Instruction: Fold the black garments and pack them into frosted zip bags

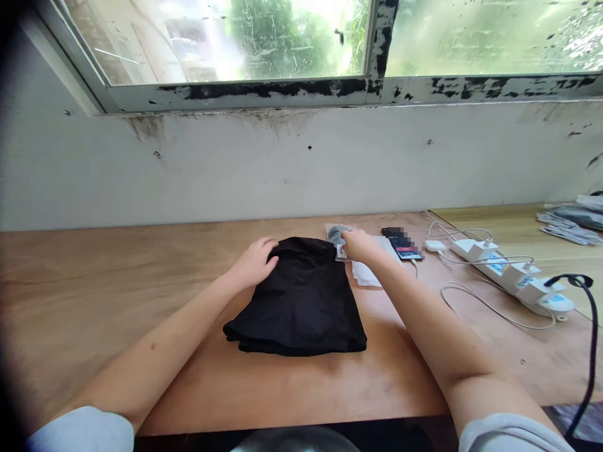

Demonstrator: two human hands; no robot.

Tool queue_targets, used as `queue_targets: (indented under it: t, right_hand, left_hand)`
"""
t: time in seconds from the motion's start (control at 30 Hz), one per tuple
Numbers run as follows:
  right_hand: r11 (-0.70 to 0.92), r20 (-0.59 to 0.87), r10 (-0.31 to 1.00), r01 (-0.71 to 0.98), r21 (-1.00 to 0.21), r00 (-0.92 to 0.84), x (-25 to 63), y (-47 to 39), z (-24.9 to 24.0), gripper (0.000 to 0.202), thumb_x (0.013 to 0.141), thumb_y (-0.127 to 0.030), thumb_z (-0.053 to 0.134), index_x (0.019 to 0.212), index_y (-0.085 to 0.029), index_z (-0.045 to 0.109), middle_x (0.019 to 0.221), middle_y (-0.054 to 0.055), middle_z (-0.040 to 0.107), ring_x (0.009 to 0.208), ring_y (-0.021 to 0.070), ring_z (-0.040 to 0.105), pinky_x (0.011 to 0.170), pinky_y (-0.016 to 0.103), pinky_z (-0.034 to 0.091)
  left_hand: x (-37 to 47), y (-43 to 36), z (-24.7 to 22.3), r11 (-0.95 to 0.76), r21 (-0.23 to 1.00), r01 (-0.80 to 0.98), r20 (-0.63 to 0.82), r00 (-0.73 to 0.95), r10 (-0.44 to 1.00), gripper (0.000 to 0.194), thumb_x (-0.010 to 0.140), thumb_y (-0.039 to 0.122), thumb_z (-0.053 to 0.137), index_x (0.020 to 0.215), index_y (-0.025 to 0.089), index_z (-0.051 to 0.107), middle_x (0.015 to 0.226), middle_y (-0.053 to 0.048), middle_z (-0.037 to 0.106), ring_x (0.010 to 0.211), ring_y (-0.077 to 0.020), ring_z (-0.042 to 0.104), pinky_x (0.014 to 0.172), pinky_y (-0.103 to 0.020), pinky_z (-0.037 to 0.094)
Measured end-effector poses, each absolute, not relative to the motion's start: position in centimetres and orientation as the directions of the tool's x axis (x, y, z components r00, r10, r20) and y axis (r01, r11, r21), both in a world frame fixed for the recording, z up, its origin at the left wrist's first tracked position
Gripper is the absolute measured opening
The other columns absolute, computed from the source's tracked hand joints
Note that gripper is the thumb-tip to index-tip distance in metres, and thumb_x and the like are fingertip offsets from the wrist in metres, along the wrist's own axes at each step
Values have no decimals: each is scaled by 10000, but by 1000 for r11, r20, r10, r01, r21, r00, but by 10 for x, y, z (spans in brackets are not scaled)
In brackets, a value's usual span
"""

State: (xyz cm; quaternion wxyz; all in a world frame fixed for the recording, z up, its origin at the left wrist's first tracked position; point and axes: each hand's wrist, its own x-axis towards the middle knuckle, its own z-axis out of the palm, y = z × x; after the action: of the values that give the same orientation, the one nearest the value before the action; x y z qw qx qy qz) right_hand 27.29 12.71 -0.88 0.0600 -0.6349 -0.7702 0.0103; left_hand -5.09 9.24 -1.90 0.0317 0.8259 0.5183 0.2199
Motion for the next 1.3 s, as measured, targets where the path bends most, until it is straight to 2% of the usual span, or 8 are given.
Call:
queue_targets:
  t: [0.1, 0.23, 0.53, 0.67, 0.8, 1.0, 1.13, 1.3]
  right_hand:
    - [325, -16, 946, 944, 53, -325, 275, 129, -24, 265, 805, -246, 690, 1069, -233, 701, 1085, 121, 694, 1108, 323, 592, 881, 381, 448]
    - [327, 55, 940, 935, 139, -337, 273, 128, -35, 306, 756, -162, 715, 1056, -223, 699, 1126, 159, 672, 1159, 349, 550, 940, 446, 406]
    - [347, 127, 921, 924, 160, -367, 260, 127, -37, 124, 902, -205, 564, 891, -176, 684, 969, 153, 733, 958, 285, 656, 887, 380, 386]
    - [211, 220, 953, 977, 22, -211, 258, 131, -42, 226, 942, -211, 458, 905, -189, 680, 896, 116, 747, 873, 260, 675, 851, 358, 390]
    - [119, 358, 934, 951, -284, -10, 262, 138, -46, 232, 932, -213, 438, 956, -190, 667, 976, 114, 747, 901, 252, 668, 775, 315, 411]
    - [281, 546, 816, 694, -663, 191, 250, 131, -38, 290, 964, -363, 423, 1036, -175, 632, 976, 93, 722, 877, 224, 646, 778, 317, 472]
    - [566, 671, 726, 684, -460, -150, 218, 107, -41, 234, 972, -291, 452, 1027, -182, 652, 1028, 105, 711, 955, 233, 634, 879, 365, 465]
    - [747, 519, 598, 659, -86, -611, 183, 78, -63, 233, 966, -198, 498, 1127, -199, 666, 1142, 124, 686, 1103, 267, 583, 985, 435, 414]
  left_hand:
    - [-41, 80, -34, -633, 199, 749, 212, 597, 773, 574, 985, 519, 440, 1435, 170, 510, 1597, -154, 355, 1510, -313, 257, 1219, -461, 254]
    - [-32, 72, -57, -561, 177, 809, 15, 567, 823, 881, 888, 753, 443, 1589, 253, 257, 1677, -148, 85, 1538, -401, 50, 1205, -606, 153]
    - [-31, 72, -72, -533, 158, 831, 22, 537, 843, 864, 903, 764, 376, 1601, 280, 216, 1678, -142, 72, 1539, -397, 34, 1200, -621, 120]
    - [-31, 73, -76, -540, 145, 829, 51, 539, 841, 851, 910, 756, 371, 1597, 273, 234, 1677, -142, 92, 1540, -394, 52, 1202, -620, 115]
    - [-31, 73, -78, -539, 139, 831, 55, 537, 842, 848, 912, 751, 370, 1597, 270, 234, 1677, -142, 96, 1540, -394, 53, 1200, -623, 116]
    - [-29, 72, -78, -536, 137, 833, 60, 533, 844, 836, 914, 735, 384, 1591, 261, 259, 1675, -149, 115, 1537, -400, 79, 1199, -622, 120]
    - [-26, 68, -76, -520, 172, 837, 162, 497, 853, 780, 940, 629, 444, 1581, 220, 269, 1642, -152, 258, 1515, -371, 216, 1200, -566, 211]
    - [-21, 65, -72, -504, 235, 831, 445, 369, 816, 773, 950, 405, 487, 1589, 117, 161, 1590, -204, 334, 1450, -318, 366, 1132, -462, 386]
